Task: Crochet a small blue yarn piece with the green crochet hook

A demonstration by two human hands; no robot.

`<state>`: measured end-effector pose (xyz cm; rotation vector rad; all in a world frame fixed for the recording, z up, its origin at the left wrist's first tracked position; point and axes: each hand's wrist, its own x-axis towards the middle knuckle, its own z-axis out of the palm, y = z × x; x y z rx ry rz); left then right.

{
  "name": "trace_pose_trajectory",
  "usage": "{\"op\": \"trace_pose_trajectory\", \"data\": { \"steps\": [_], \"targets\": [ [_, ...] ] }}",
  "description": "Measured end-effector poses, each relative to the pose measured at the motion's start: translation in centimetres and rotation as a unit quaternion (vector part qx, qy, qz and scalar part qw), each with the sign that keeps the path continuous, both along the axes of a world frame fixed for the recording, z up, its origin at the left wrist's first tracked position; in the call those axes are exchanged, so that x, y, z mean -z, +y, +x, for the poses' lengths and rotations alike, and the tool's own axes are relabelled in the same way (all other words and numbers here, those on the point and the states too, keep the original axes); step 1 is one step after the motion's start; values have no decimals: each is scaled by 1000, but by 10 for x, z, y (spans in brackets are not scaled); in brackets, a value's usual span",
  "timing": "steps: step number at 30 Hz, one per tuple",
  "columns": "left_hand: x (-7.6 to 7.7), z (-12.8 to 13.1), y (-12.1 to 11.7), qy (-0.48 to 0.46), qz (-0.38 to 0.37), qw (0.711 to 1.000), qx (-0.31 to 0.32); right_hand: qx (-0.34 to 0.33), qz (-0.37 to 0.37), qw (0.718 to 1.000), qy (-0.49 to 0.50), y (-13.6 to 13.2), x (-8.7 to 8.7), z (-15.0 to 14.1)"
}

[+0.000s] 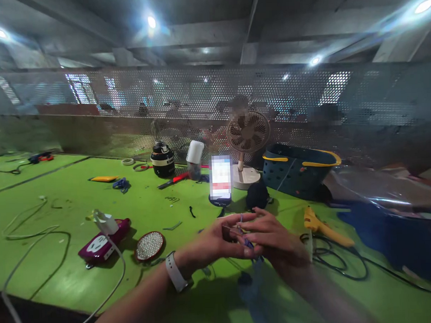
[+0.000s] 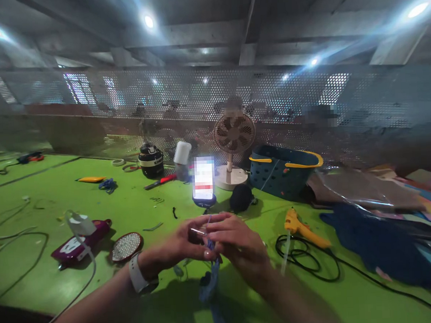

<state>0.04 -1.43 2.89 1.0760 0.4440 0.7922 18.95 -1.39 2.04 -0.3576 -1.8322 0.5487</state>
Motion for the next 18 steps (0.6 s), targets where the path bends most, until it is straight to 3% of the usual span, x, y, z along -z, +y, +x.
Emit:
{"op": "trace_pose_trajectory", "data": {
  "steps": [2, 3, 6, 10, 18],
  "targets": [
    [6, 2, 2, -21, -6, 1000, -6, 23, 42, 999, -7, -1, -1, 0],
    [7, 3, 3, -28, -4, 1000, -7, 32, 27, 999, 12, -1, -1, 0],
    [9, 2, 5, -32, -2, 999, -4, 36, -120, 986, 115, -2, 3, -1],
    [5, -1, 6, -9, 0, 1000, -13, 10, -302, 930, 211, -3, 3, -5],
    [-6, -11, 6, 35, 65, 997, 12, -76, -356, 917, 163, -1, -22, 10]
  ]
}}
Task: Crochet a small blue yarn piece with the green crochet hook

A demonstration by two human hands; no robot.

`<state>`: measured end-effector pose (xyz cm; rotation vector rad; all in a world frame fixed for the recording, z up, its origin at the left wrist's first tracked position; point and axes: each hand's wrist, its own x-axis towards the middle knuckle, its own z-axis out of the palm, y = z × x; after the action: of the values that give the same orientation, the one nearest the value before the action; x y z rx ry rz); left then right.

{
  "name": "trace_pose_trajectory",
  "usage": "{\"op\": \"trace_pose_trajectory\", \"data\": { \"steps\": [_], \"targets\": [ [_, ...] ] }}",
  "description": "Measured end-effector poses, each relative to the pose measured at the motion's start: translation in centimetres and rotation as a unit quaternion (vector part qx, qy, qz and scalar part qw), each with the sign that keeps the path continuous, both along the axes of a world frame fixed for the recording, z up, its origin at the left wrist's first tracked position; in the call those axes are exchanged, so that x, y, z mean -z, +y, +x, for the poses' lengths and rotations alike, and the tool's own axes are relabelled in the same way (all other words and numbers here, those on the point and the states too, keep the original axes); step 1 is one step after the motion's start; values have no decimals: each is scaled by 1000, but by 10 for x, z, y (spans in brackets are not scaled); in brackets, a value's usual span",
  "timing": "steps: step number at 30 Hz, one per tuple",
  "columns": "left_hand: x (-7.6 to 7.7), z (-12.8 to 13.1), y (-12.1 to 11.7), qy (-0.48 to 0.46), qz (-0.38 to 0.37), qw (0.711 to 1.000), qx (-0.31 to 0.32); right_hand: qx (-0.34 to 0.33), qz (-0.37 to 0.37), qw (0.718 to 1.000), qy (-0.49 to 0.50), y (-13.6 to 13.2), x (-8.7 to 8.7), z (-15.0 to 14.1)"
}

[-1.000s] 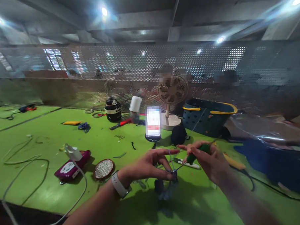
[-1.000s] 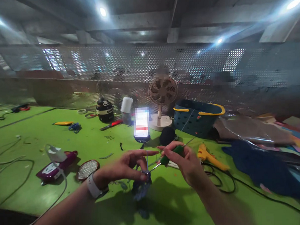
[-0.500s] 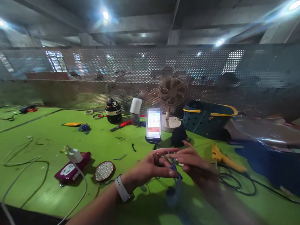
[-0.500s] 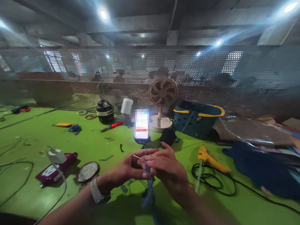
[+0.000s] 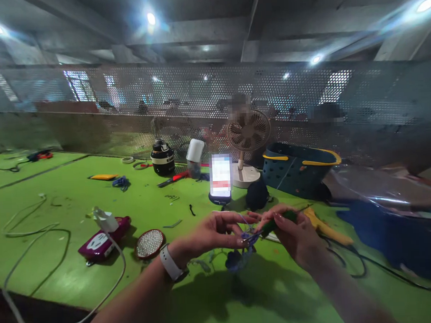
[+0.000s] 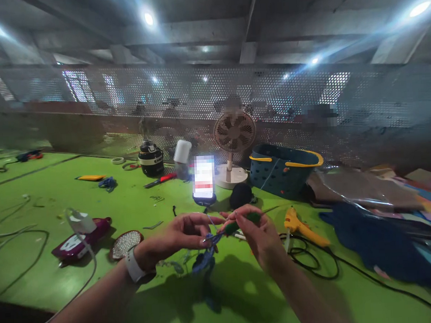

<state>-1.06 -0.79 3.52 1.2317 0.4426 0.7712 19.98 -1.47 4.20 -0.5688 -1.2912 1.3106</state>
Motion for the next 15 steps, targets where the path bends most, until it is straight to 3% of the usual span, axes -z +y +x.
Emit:
{"op": "trace_pose_trajectory", "data": {
  "steps": [6, 11, 15],
  "targets": [
    [-7, -5, 1, 53, 66, 996, 13, -60, -24, 997, -39, 2, -5, 10],
    [-6, -7, 1, 101, 104, 989, -11, -2, -3, 996, -85, 1, -8, 13],
    [-4, -5, 2, 143, 145, 977, -55, 62, 89, 975, -196, 1, -4, 17]
  ]
}}
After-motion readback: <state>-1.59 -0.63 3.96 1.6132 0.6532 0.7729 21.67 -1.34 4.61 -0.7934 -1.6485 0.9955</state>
